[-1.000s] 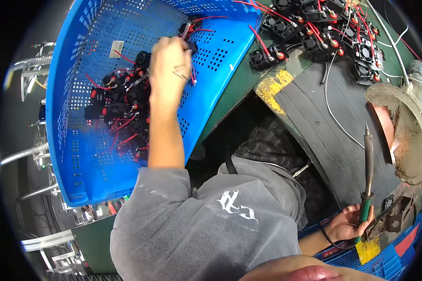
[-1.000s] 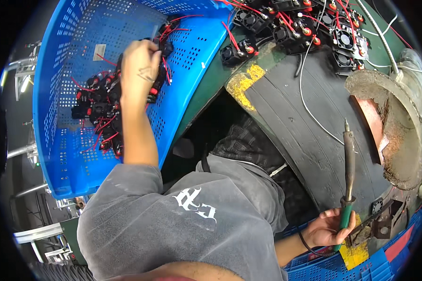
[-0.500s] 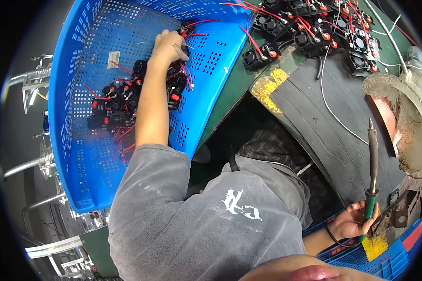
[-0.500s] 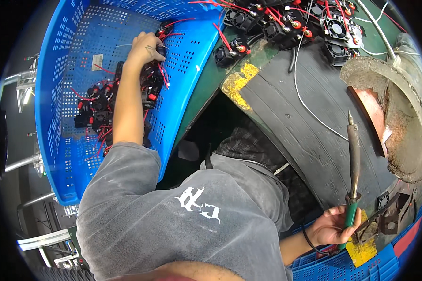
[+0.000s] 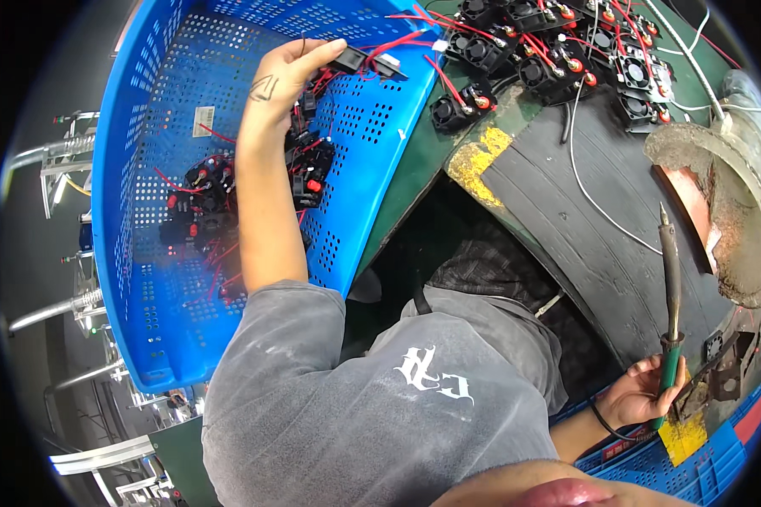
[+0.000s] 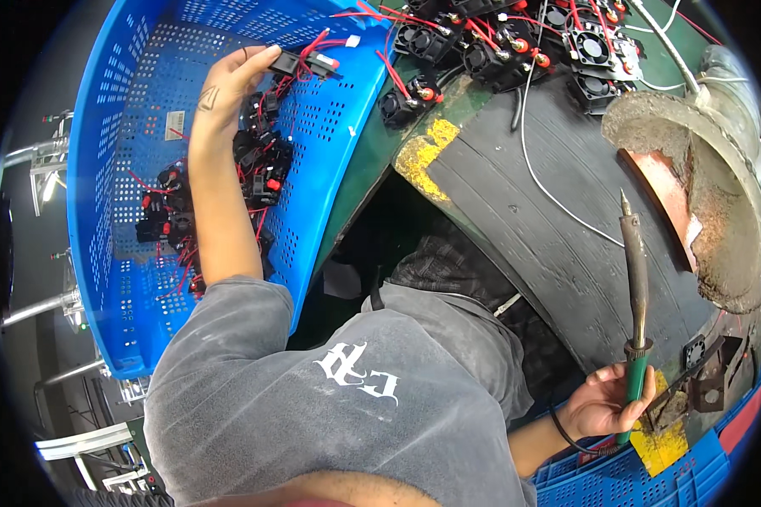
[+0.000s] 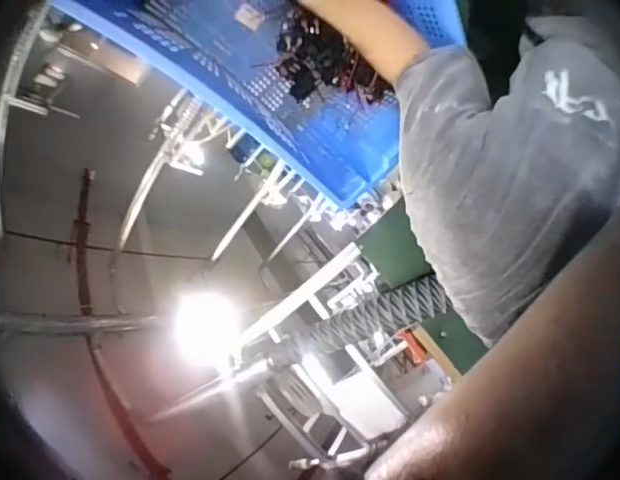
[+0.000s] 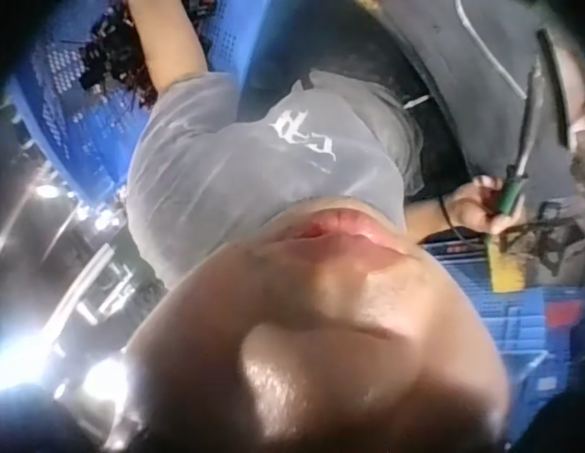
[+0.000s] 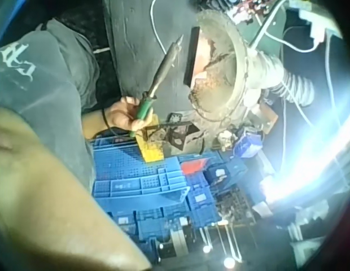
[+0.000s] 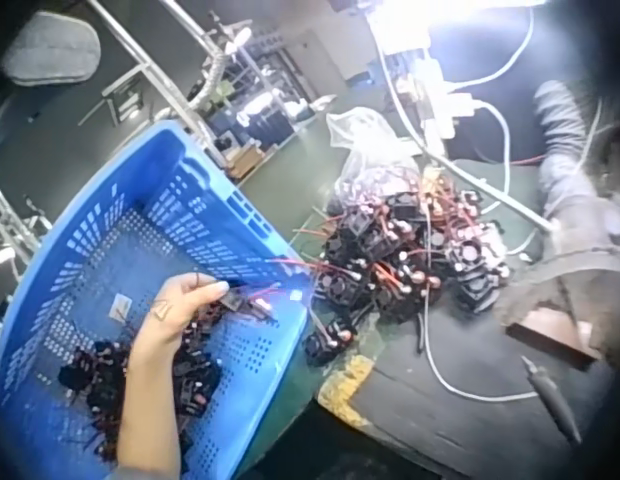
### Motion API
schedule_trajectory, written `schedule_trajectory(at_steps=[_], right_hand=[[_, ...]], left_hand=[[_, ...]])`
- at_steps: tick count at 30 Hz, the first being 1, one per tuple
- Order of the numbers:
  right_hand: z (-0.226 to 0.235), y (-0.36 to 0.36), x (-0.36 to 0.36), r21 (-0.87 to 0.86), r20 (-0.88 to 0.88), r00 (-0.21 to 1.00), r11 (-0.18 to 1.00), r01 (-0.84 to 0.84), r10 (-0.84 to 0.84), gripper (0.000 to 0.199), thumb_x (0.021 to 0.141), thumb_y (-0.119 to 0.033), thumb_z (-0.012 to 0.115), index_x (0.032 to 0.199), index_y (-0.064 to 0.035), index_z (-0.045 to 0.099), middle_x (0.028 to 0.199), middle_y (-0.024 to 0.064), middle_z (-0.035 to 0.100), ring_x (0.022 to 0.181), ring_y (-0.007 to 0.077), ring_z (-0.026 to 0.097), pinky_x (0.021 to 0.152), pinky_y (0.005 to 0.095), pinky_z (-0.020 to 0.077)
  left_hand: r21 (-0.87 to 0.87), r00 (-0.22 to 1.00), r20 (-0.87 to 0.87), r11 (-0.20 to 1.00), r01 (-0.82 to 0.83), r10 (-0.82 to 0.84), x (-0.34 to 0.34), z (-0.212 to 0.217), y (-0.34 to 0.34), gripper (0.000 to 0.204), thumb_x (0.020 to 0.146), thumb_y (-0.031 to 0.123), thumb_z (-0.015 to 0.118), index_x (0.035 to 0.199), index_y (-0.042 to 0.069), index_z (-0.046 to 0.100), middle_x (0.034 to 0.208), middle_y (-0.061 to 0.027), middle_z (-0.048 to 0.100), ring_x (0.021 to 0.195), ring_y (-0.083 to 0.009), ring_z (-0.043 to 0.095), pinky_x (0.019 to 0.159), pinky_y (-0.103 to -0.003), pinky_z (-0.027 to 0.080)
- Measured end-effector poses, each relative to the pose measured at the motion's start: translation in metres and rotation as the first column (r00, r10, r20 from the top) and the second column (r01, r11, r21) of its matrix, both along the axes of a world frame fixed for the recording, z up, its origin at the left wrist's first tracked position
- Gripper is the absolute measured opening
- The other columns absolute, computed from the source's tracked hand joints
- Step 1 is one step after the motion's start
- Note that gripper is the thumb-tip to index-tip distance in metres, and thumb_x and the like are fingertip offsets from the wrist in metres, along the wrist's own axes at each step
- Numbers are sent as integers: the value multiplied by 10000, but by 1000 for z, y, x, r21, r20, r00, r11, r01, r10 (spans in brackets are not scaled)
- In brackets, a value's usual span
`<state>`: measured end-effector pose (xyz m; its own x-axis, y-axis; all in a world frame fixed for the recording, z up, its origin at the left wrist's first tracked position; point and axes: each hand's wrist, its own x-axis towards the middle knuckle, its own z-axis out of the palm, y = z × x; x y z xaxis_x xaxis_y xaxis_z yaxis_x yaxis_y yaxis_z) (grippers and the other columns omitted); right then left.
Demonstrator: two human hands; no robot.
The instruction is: Soldering wires to small cooling fan assemblies and organizing them in crates.
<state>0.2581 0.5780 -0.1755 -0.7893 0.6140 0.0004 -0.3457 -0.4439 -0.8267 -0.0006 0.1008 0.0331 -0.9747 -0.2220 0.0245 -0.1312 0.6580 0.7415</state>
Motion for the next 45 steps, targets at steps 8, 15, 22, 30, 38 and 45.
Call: schedule_trajectory(at_steps=[8,15,22,30,38,45], right_hand=[[9,5,20,-8,-21,1000,1000,-18,18,550,949,-362,536,1304,58,547,1013,222,677,767,224,665,521,256,518],[30,2,48,1,-135,983,992,128,-127,556,934,-387,551,1287,42,574,1062,200,679,773,234,655,550,272,518],[30,8,74,54,-53,935,934,353,-350,529,941,-409,543,1268,2,605,940,212,669,644,197,615,431,229,454],[29,18,96,88,-58,909,905,416,-412,556,950,-439,543,1272,12,582,922,229,676,606,203,623,410,248,463],[24,19,95,102,-84,928,923,370,-363,537,966,-415,516,1275,18,592,943,219,683,636,200,619,424,234,451],[28,20,93,81,-71,916,913,400,-395,559,946,-433,545,1265,25,581,948,242,684,611,213,626,405,254,468]], left_hand=[[612,977,152,791,25,-149,13,-34,64,238,879,336,733,812,136,622,695,52,553,612,-50,452,541,-202,319],[732,782,497,666,-145,-376,51,-70,157,354,968,418,646,810,102,630,622,25,556,532,-60,434,498,-215,310],[614,633,470,743,267,-616,47,-84,238,374,914,426,712,832,69,633,658,41,535,574,-20,427,530,-192,301],[554,524,553,755,350,-648,9,-104,286,479,889,533,709,751,96,569,583,28,484,536,-57,448,482,-225,276],[557,580,522,765,322,-625,-4,-114,304,562,858,594,711,867,42,603,889,-176,738,518,-20,349,449,-190,250],[531,592,472,747,400,-653,5,-117,302,520,877,462,749,1035,-19,630,896,-68,709,583,-13,370,522,-184,296]])
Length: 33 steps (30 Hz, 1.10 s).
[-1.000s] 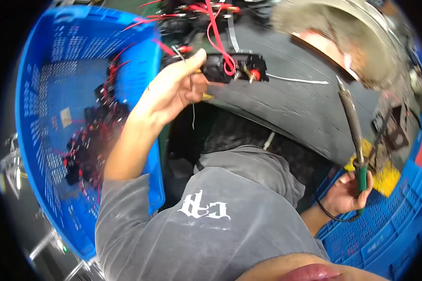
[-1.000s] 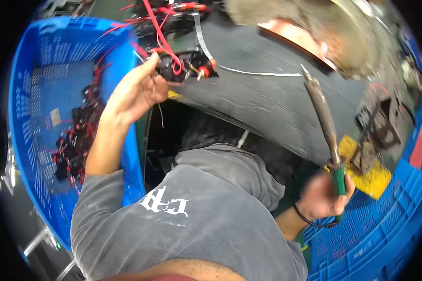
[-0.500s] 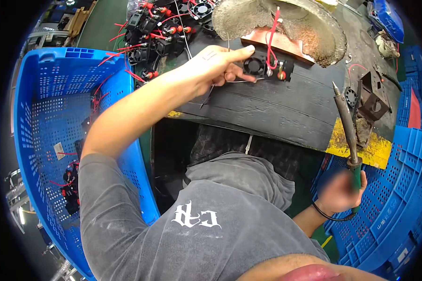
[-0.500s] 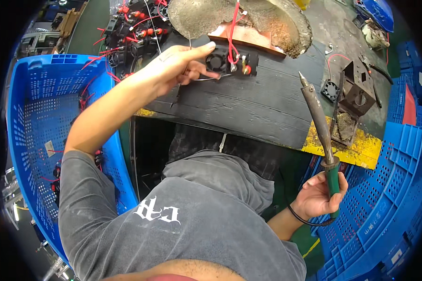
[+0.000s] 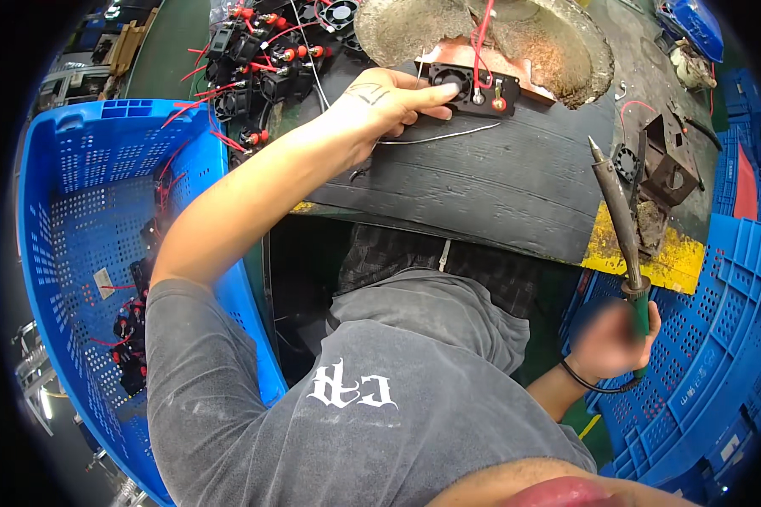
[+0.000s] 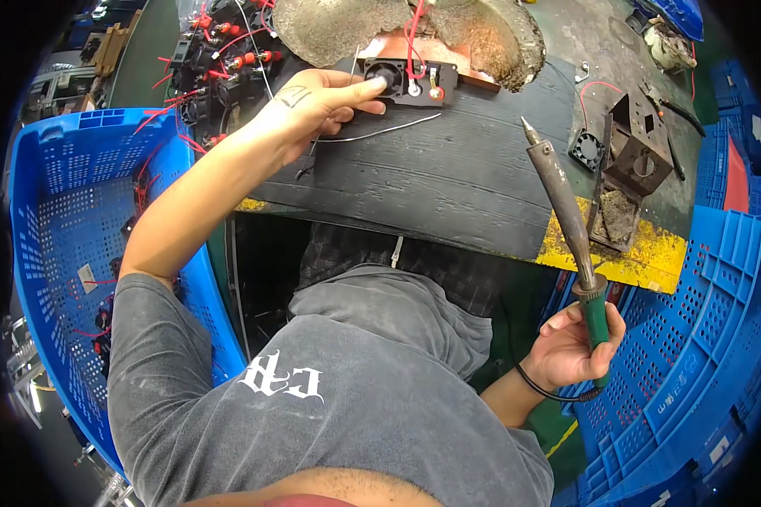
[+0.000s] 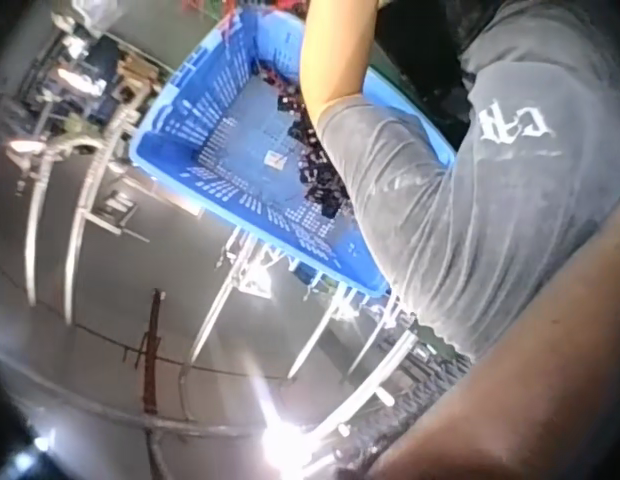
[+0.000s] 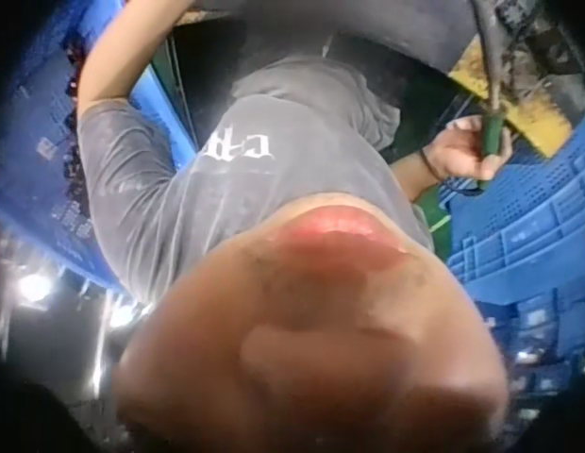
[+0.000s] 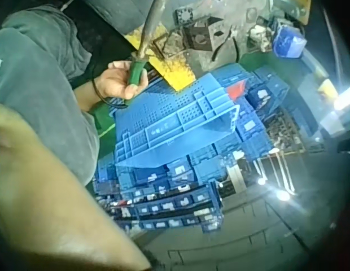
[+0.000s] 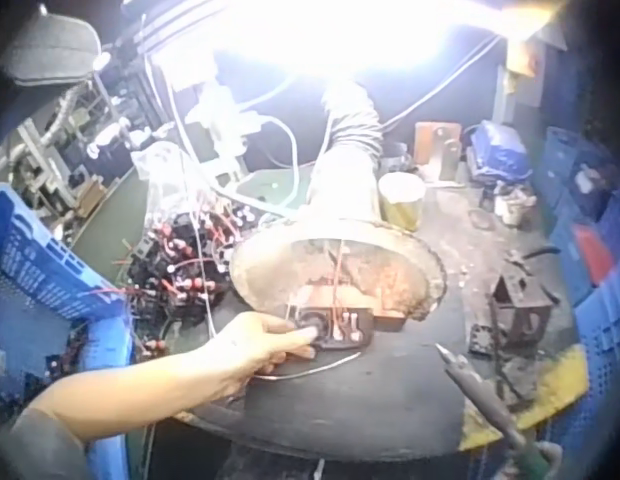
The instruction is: Soldering wires to small cooling fan assemblies and organizing them in crates.
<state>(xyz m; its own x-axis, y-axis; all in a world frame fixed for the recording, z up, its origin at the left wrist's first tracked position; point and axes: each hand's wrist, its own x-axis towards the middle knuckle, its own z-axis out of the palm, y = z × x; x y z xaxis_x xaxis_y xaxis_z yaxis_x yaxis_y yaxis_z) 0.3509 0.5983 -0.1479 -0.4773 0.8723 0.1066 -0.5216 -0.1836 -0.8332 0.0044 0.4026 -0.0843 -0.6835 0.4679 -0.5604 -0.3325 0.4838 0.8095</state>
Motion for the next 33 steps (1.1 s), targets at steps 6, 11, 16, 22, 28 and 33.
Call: schedule_trajectory(at_steps=[6,11,16,22,28,33], right_hand=[[1,-2,-4,4,17,1000,1000,-22,22,565,936,-437,563,1262,24,579,957,253,684,616,219,633,406,258,480],[5,-6,-10,31,26,998,997,-64,63,550,947,-424,545,1277,14,586,948,249,675,640,220,627,420,241,463],[7,-9,-16,17,39,995,996,-91,90,550,944,-430,548,1277,7,578,942,239,667,643,222,629,427,250,474],[10,-12,-26,18,74,995,998,-66,64,562,939,-443,554,1280,4,573,960,238,668,661,226,637,446,256,489],[14,-11,-32,33,68,991,993,-113,111,547,954,-438,536,1279,0,576,969,234,673,669,226,637,471,262,500],[20,-12,-38,46,77,992,994,-104,100,540,957,-440,533,1269,-2,588,953,230,674,656,223,630,479,258,496]], left_hand=[[-12,997,36,998,62,-62,-2,5,-3,359,899,372,739,949,26,657,820,-6,679,571,-17,361,539,-192,315],[8,995,66,997,73,-74,-7,0,-6,351,911,375,724,932,31,655,804,-8,671,561,-17,347,533,-195,311],[80,998,12,995,61,-62,-8,-6,-10,526,901,381,709,1180,-58,631,863,-58,720,593,-44,409,540,-211,345],[116,982,-187,993,37,-15,11,-15,-25,610,903,263,723,1340,-87,479,906,-23,606,649,-27,428,565,-186,339],[-23,807,-582,995,100,-95,23,-4,-30,376,839,145,754,1165,33,604,906,-46,594,762,-137,620,663,-279,507],[-165,204,-959,973,160,-196,6,-13,5,344,856,249,734,1133,64,647,1018,-118,637,855,-315,680,734,-406,559]])
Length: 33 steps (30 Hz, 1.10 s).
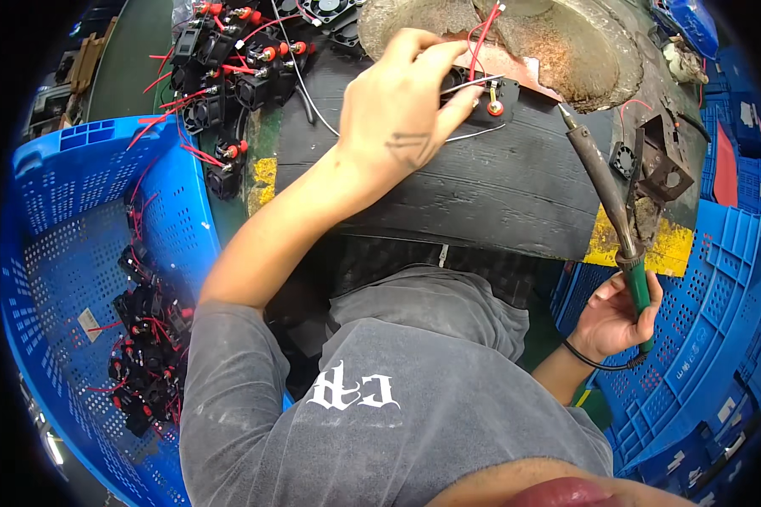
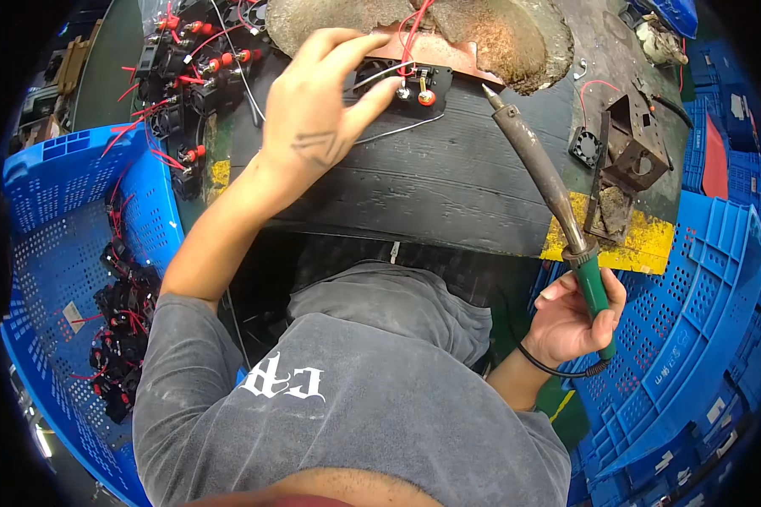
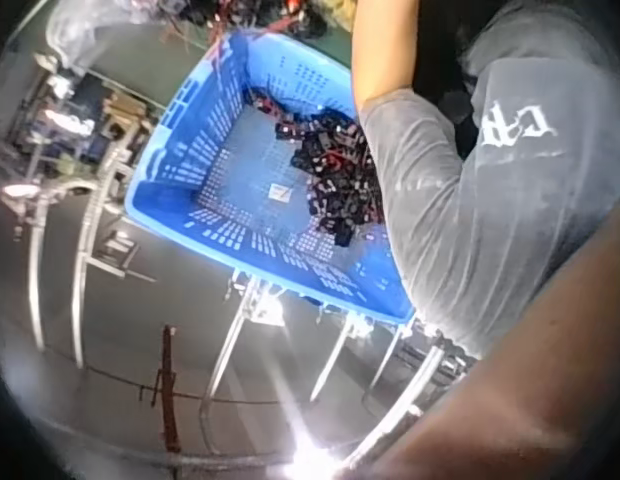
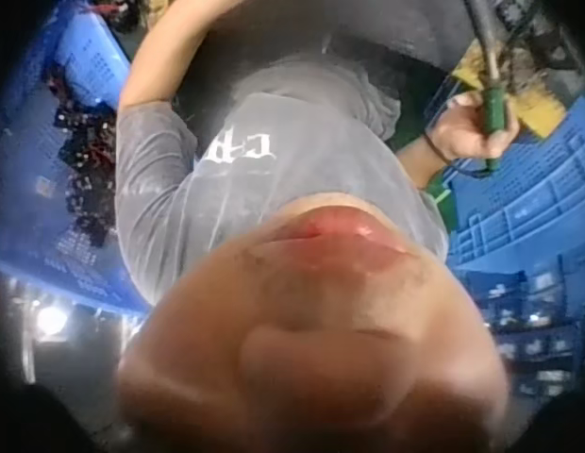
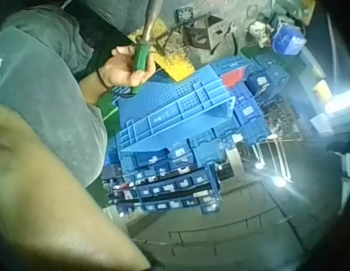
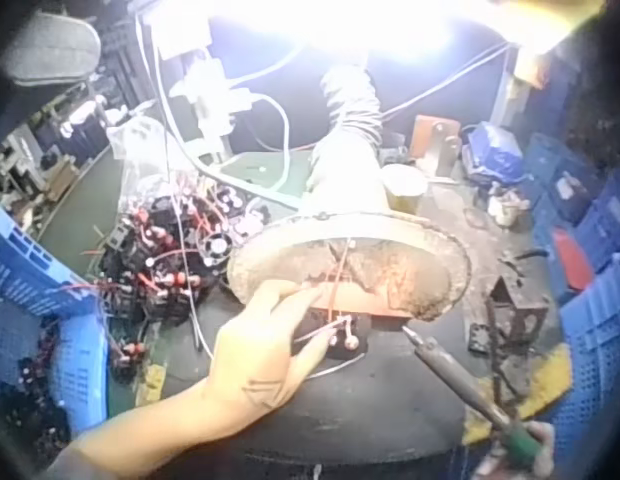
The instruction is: Soldering wires to small cooling fan assemblies and organizing them in crates.
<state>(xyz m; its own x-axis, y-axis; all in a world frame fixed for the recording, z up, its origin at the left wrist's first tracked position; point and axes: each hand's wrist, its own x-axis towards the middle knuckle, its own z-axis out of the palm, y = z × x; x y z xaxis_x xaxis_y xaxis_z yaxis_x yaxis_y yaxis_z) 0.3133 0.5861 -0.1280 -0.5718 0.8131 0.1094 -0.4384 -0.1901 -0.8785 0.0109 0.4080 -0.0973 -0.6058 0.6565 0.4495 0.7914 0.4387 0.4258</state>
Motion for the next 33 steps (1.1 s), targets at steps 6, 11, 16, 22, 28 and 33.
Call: schedule_trajectory(at_steps=[6,11,16,22,28,33], right_hand=[[2,-3,7,17,12,999,999,36,-36,533,962,-437,526,1264,-3,594,954,229,677,650,220,627,471,251,486],[1,-4,11,-3,17,999,999,49,-49,538,965,-438,522,1267,2,590,967,230,680,651,215,629,472,249,489],[-2,-1,16,9,-8,999,999,43,-43,546,966,-442,514,1272,5,579,971,228,682,662,213,640,454,251,488],[3,-7,13,-65,32,986,984,168,-167,558,906,-423,603,1229,31,580,873,229,686,570,252,665,401,308,534],[0,-5,19,-66,24,984,982,175,-174,556,907,-423,602,1230,30,579,859,223,687,564,250,661,397,311,529],[-2,-4,21,-66,14,987,985,161,-160,552,912,-421,592,1229,31,579,861,226,689,565,251,661,397,310,529]], left_hand=[[-99,993,90,993,-64,73,-6,-2,16,261,879,276,710,1027,63,740,1011,-104,701,912,-314,687,794,-383,542],[-118,995,94,993,-21,32,-7,0,15,313,859,314,733,1039,58,745,1015,-115,696,905,-316,685,791,-382,538],[-129,993,119,992,10,6,-11,-4,11,342,850,337,741,1041,52,747,1006,-133,693,904,-330,678,797,-380,530],[-129,984,177,992,-4,27,-7,-6,9,273,874,351,703,1024,125,734,893,-166,653,850,-362,666,764,-446,530],[-142,984,160,988,-57,79,-1,-6,15,265,885,318,690,1027,98,726,898,-180,648,838,-365,665,767,-447,530],[-172,988,53,976,-136,147,6,-11,20,253,887,301,689,1000,77,720,874,-183,625,819,-360,664,741,-444,537]])
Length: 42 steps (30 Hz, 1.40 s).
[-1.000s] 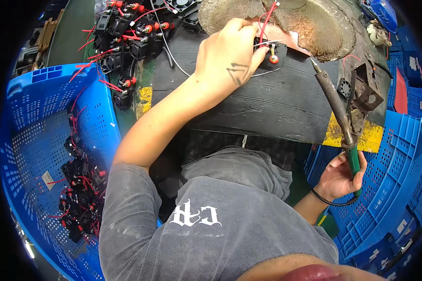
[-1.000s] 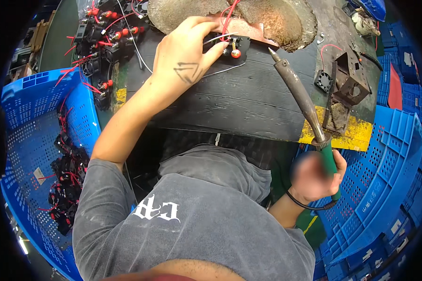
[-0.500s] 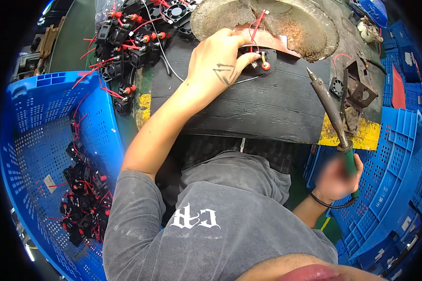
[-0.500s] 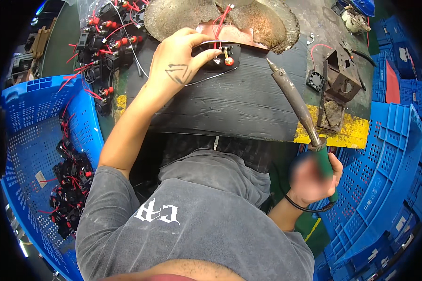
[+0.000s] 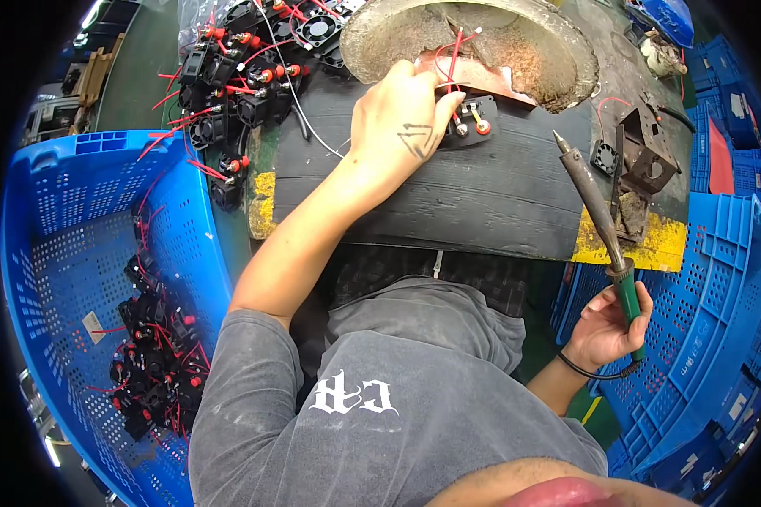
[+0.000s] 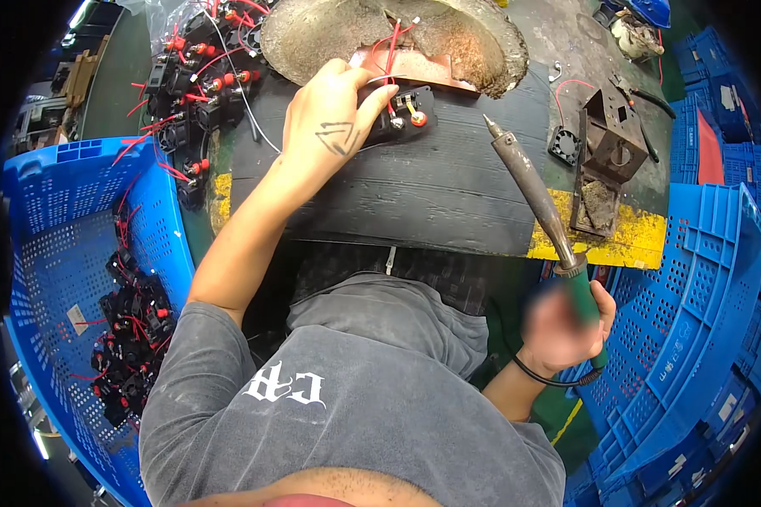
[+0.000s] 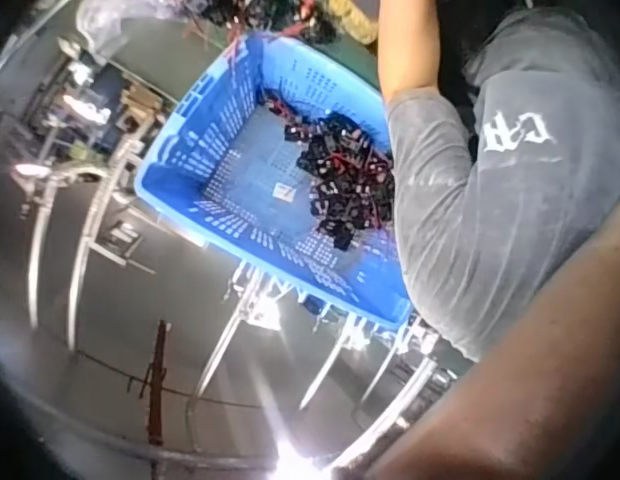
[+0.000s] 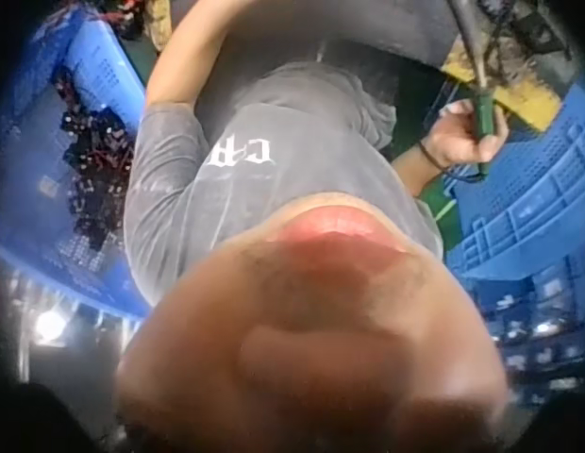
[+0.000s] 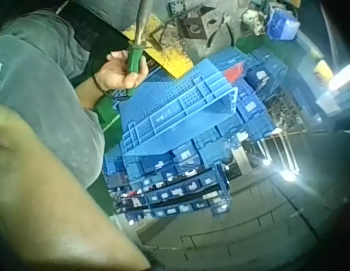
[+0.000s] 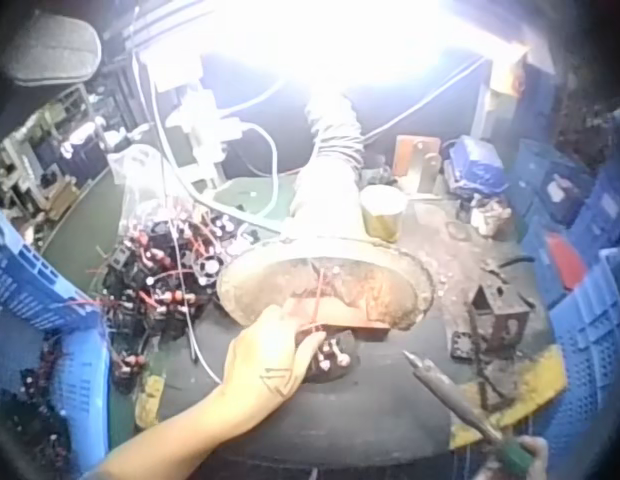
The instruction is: Soldering wires to small cooling fan assemblies and organizing them in crates.
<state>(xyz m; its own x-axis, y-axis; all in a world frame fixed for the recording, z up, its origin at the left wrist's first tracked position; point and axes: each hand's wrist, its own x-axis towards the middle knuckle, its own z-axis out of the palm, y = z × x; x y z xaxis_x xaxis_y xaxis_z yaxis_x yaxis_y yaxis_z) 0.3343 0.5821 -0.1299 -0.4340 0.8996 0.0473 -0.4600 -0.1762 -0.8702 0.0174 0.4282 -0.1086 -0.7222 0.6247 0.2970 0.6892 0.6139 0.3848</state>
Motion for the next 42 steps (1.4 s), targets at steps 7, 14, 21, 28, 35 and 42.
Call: schedule_trajectory(at_steps=[7,14,21,28,35,42], right_hand=[[-3,1,5,54,16,998,997,-57,56,539,972,-443,502,1269,1,579,913,218,682,630,211,640,447,254,493],[-1,1,5,-3,6,1000,1000,23,-23,548,919,-426,580,1218,34,580,846,217,688,555,242,660,397,304,529],[-5,5,9,55,12,998,997,-57,57,550,950,-438,527,1267,9,570,927,225,683,639,212,646,443,255,494],[-1,2,1,6,7,1000,1000,14,-14,545,918,-416,587,1226,33,576,858,230,684,554,256,658,405,311,536],[-6,5,6,54,10,997,996,-78,77,559,950,-444,525,1275,8,570,962,243,682,645,209,644,457,253,496],[-7,8,6,47,1,996,995,-85,85,552,959,-447,517,1275,2,575,945,229,679,645,214,636,448,249,482]], left_hand=[[125,996,85,992,4,-15,-2,-8,3,245,893,272,679,969,42,716,880,-189,620,810,-372,655,740,-450,532],[245,981,185,969,17,-64,-8,-9,1,226,894,246,673,954,36,732,873,-188,636,817,-377,644,740,-434,508],[257,931,363,965,-52,-47,-8,-7,0,239,882,264,695,1004,67,752,826,-182,712,781,-337,698,710,-384,527],[317,897,436,946,-72,-78,-18,-20,0,280,853,288,732,965,31,748,803,-164,729,750,-295,720,698,-364,534],[315,872,483,945,-87,-81,-22,-22,2,291,817,280,770,936,16,748,803,-164,732,744,-267,727,699,-348,535],[175,918,395,980,-93,17,-18,-14,3,324,809,346,766,925,43,762,799,-151,727,742,-311,714,698,-373,538]])
